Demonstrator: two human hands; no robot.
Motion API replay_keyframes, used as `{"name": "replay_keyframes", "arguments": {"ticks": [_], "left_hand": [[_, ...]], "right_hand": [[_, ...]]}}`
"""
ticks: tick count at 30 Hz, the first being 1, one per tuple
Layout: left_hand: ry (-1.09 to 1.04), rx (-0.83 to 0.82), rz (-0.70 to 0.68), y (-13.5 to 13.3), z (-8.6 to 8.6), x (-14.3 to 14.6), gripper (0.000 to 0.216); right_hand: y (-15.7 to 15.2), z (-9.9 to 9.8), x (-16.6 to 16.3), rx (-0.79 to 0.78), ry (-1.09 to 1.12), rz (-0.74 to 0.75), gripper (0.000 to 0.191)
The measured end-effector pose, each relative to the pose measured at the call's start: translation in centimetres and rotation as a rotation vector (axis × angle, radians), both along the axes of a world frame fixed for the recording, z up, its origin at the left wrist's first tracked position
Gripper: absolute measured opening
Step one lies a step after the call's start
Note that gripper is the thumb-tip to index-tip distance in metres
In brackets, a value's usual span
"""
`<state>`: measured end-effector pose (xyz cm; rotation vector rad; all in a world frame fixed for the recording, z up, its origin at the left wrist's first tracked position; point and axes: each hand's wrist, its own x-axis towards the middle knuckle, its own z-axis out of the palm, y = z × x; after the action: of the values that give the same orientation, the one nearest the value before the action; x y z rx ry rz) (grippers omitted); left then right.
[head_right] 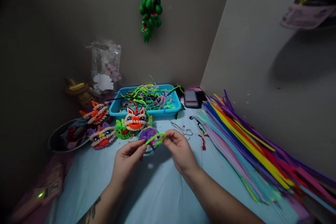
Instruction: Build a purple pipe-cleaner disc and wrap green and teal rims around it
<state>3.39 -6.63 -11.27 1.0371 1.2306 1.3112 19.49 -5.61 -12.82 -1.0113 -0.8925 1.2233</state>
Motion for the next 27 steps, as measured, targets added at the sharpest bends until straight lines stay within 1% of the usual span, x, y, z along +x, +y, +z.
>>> {"name": "replay_keyframes", "arguments": {"ticks": [3,7,9,11,14,16,18,20,21,23,25,27], "left_hand": [[-0.054,-0.002,-0.030,0.0,-0.2,0.0,0.019],[-0.120,-0.018,-0.075,0.1,-0.6,0.1,0.018],[-0.132,-0.019,-0.099,0.2,-0.8,0.1,0.018],[-0.125,-0.016,-0.107,0.2,-0.8,0.1,0.019],[-0.100,-0.026,-0.080,0.2,-0.6,0.1,0.021],[-0.099,-0.036,-0.049,0.2,-0.5,0.1,0.022],[-0.109,-0.038,-0.017,0.3,-0.5,0.1,0.023],[-0.122,-0.044,0.003,0.3,-0.4,0.1,0.025],[-0.131,-0.048,0.009,0.3,-0.4,0.1,0.026],[-0.151,-0.057,0.010,0.4,-0.4,0.1,0.028],[-0.166,-0.063,0.011,0.3,-0.5,0.2,0.028],[-0.162,-0.061,0.006,0.3,-0.5,0.2,0.026]], "right_hand": [[0.0,0.0,-0.1,0.021,-0.007,0.049,0.026],[-0.1,-0.3,-0.2,0.034,-0.073,0.073,0.027],[-0.2,-0.4,-0.1,0.034,-0.153,0.114,0.026],[-0.3,-0.5,-0.1,0.071,-0.276,0.151,0.022],[-0.5,-0.5,-0.1,0.138,-0.458,0.155,0.013],[-0.7,-0.6,-0.3,0.181,-0.554,0.085,0.013],[-1.0,-0.6,-0.4,0.251,-0.635,-0.060,0.021],[-1.4,-0.6,-0.6,0.364,-0.728,-0.193,0.020],[-1.6,-0.5,-0.6,0.422,-0.782,-0.223,0.016],[-1.8,-0.4,-0.7,0.490,-0.871,-0.226,0.011],[-1.8,-0.3,-0.7,0.479,-0.886,-0.242,0.013],[-1.5,-0.3,-0.6,0.432,-0.849,-0.268,0.015]]}}
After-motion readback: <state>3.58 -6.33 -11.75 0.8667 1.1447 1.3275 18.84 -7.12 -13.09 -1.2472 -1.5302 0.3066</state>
